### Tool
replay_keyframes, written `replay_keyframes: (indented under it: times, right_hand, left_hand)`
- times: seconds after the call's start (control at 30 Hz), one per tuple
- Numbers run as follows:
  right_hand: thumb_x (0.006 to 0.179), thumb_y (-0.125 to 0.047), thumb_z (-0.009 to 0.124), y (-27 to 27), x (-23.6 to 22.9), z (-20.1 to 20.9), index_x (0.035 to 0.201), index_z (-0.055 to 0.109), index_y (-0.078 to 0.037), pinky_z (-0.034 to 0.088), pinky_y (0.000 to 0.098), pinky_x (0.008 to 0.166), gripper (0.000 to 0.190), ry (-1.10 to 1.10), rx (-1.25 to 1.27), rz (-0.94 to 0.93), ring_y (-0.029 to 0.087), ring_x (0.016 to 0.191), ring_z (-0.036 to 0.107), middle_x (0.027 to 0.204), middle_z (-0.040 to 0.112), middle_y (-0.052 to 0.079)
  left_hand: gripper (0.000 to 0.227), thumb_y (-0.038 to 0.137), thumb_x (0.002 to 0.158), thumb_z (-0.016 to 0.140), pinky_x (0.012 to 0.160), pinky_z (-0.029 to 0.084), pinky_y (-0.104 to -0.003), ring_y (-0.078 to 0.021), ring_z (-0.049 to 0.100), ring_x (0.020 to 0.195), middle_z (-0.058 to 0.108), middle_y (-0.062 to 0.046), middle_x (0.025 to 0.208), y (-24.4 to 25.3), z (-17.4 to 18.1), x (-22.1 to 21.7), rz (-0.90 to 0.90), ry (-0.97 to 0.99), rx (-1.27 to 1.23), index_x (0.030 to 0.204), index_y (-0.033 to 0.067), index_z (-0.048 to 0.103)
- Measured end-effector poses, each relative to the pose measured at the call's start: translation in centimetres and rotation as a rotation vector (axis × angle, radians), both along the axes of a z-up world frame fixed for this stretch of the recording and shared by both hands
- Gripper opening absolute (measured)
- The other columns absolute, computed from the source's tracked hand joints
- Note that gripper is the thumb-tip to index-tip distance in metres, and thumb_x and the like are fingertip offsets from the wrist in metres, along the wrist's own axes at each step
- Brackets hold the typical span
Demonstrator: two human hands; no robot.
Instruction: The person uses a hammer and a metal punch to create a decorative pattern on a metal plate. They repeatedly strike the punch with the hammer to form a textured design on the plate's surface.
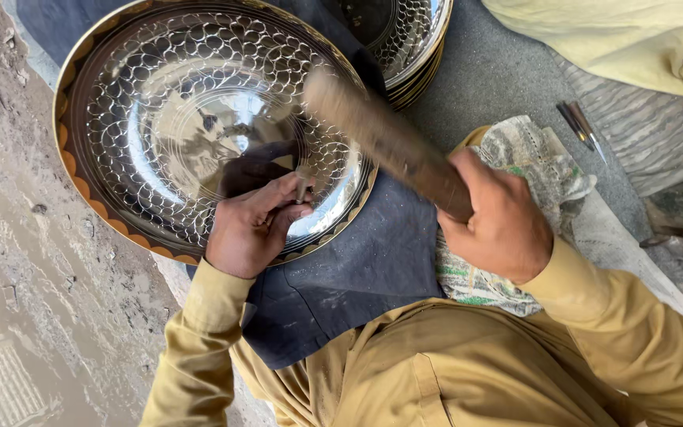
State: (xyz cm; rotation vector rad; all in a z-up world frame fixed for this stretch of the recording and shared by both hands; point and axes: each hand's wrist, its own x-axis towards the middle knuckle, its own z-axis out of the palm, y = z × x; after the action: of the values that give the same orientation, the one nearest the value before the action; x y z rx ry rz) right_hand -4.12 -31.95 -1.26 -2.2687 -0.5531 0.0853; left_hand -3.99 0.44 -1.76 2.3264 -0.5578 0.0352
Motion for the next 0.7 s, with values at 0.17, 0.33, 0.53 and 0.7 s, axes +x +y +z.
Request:
replay_keyframes:
  times: [0.17, 0.33, 0.53, 0.7]
  right_hand:
    - [0.089, -0.007, 0.065, 1.7, 4.8, 4.1, 0.116, 0.055, -0.008, 0.058, 0.0453, 0.061, 0.029, 0.096, -0.285, 0.189, 0.033, 0.067, 0.072, 0.081, 0.07, 0.011]
    - [0.067, 0.001, 0.073, 4.6, 7.8, 8.2, 0.11, 0.061, -0.006, 0.057, 0.0498, 0.057, 0.045, -0.216, -0.342, 0.379, 0.038, 0.065, 0.072, 0.079, 0.071, 0.016]
    - [0.065, -0.009, 0.078, 4.5, 8.4, 9.4, 0.114, 0.06, -0.007, 0.057, 0.0498, 0.063, 0.052, -0.318, -0.583, 0.356, 0.039, 0.071, 0.071, 0.072, 0.069, 0.017]
    - [0.074, 0.003, 0.07, 3.1, 6.8, 8.1, 0.119, 0.054, -0.002, 0.057, 0.0486, 0.058, 0.049, -0.205, -0.32, 0.236, 0.039, 0.066, 0.071, 0.081, 0.072, 0.018]
  left_hand:
    - [0.036, -0.002, 0.093, 0.076, 0.085, 0.06, -0.028, -0.0201, 0.079, 0.1, 0.078, -0.014, 0.108, -0.9, -0.9, -2.2, 0.198, -0.012, -0.117, 0.127, -0.0023, 0.065]
    - [0.03, -0.006, 0.099, 0.071, 0.095, 0.058, -0.024, -0.0128, 0.074, 0.102, 0.077, -0.011, 0.11, -2.1, -2.1, -4.3, 0.436, 0.032, -0.436, 0.126, -0.0063, 0.059]
    - [0.028, -0.008, 0.092, 0.075, 0.095, 0.056, -0.028, -0.0199, 0.072, 0.108, 0.075, -0.014, 0.104, -2.7, -1.3, -3.8, 0.406, -0.079, -0.315, 0.115, -0.0061, 0.061]
    - [0.037, -0.001, 0.091, 0.079, 0.088, 0.06, -0.027, -0.0148, 0.076, 0.096, 0.078, -0.011, 0.104, -2.0, -0.9, -2.8, 0.338, 0.016, -0.227, 0.126, -0.0032, 0.066]
